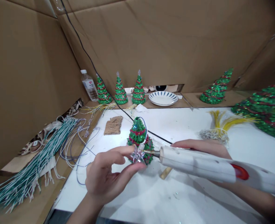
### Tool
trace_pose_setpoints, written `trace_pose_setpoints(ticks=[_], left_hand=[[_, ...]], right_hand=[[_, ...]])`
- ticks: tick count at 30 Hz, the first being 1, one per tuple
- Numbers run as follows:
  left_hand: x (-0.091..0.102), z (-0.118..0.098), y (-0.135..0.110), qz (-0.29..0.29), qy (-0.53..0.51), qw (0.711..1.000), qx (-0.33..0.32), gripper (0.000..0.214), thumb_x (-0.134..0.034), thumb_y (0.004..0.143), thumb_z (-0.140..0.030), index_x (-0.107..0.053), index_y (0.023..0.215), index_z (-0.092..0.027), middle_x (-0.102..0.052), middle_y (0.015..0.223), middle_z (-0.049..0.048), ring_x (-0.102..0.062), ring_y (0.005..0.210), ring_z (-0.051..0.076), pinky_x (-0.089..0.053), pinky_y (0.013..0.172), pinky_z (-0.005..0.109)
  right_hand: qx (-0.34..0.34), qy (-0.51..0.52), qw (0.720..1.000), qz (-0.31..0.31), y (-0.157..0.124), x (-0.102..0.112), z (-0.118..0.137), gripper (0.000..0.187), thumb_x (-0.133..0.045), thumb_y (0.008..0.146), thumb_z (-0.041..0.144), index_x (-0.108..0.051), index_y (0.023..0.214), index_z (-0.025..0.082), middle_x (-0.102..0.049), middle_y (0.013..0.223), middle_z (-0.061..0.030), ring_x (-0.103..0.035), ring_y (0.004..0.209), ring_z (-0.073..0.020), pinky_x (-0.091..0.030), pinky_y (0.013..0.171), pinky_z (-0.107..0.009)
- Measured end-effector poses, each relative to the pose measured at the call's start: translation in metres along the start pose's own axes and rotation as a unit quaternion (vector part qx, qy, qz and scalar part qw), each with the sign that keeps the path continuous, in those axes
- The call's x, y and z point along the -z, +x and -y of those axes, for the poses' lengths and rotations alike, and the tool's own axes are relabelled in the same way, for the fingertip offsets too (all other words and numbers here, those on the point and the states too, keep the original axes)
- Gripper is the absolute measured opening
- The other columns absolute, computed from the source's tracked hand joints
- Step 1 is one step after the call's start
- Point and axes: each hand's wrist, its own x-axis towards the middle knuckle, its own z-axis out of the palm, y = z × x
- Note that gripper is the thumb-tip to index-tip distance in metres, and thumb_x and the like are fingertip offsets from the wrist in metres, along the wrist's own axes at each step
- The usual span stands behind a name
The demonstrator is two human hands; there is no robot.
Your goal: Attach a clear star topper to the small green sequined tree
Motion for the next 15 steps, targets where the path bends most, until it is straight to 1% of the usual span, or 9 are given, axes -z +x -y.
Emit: trace_pose_setpoints(ticks=[3,6,11,15], left_hand=[[0.0008,-0.0007,0.0006,0.005,0.002,1.000,-0.003,0.042,-0.075,0.065,0.003,-0.048,0.092,-0.014,-0.073,0.088,0.0031,-0.071,0.072,0.011,-0.060,0.069,0.016],[0.0018,-0.0001,-0.0005,0.010,0.002,1.000,-0.005,0.042,-0.075,0.065,0.004,-0.048,0.092,-0.013,-0.072,0.089,0.0031,-0.070,0.075,0.010,-0.058,0.069,0.014],[0.0029,0.0030,0.0001,0.013,-0.007,0.999,-0.029,0.042,-0.072,0.066,0.006,-0.047,0.094,-0.012,-0.071,0.091,0.0029,-0.070,0.077,0.008,-0.057,0.072,0.012],[0.0037,0.0053,0.0020,0.021,-0.001,0.999,-0.047,0.045,-0.071,0.064,0.010,-0.046,0.095,-0.010,-0.070,0.093,0.0029,-0.069,0.078,0.007,-0.057,0.074,0.012]], right_hand=[[0.006,0.009,1.000,0.006,0.0016,0.0009,0.0013,0.019,-0.061,0.081,0.028,-0.069,0.098,0.030,-0.073,0.091,0.0062,-0.069,0.074,-0.0086,-0.050,0.065,-0.009],[-0.001,0.012,1.000,0.008,0.0041,0.0004,0.0051,0.018,-0.057,0.083,0.024,-0.069,0.096,0.029,-0.073,0.088,0.0064,-0.068,0.072,-0.0069,-0.048,0.063,-0.007],[-0.002,0.012,1.000,-0.025,0.0029,-0.0025,0.0048,0.015,-0.062,0.079,0.028,-0.071,0.092,0.028,-0.073,0.088,0.0059,-0.069,0.074,-0.0075,-0.048,0.066,-0.007],[0.003,-0.003,1.000,-0.026,0.0015,-0.0022,0.0018,0.016,-0.062,0.080,0.029,-0.070,0.094,0.030,-0.074,0.090,0.0071,-0.069,0.076,-0.0075,-0.049,0.067,-0.007]])
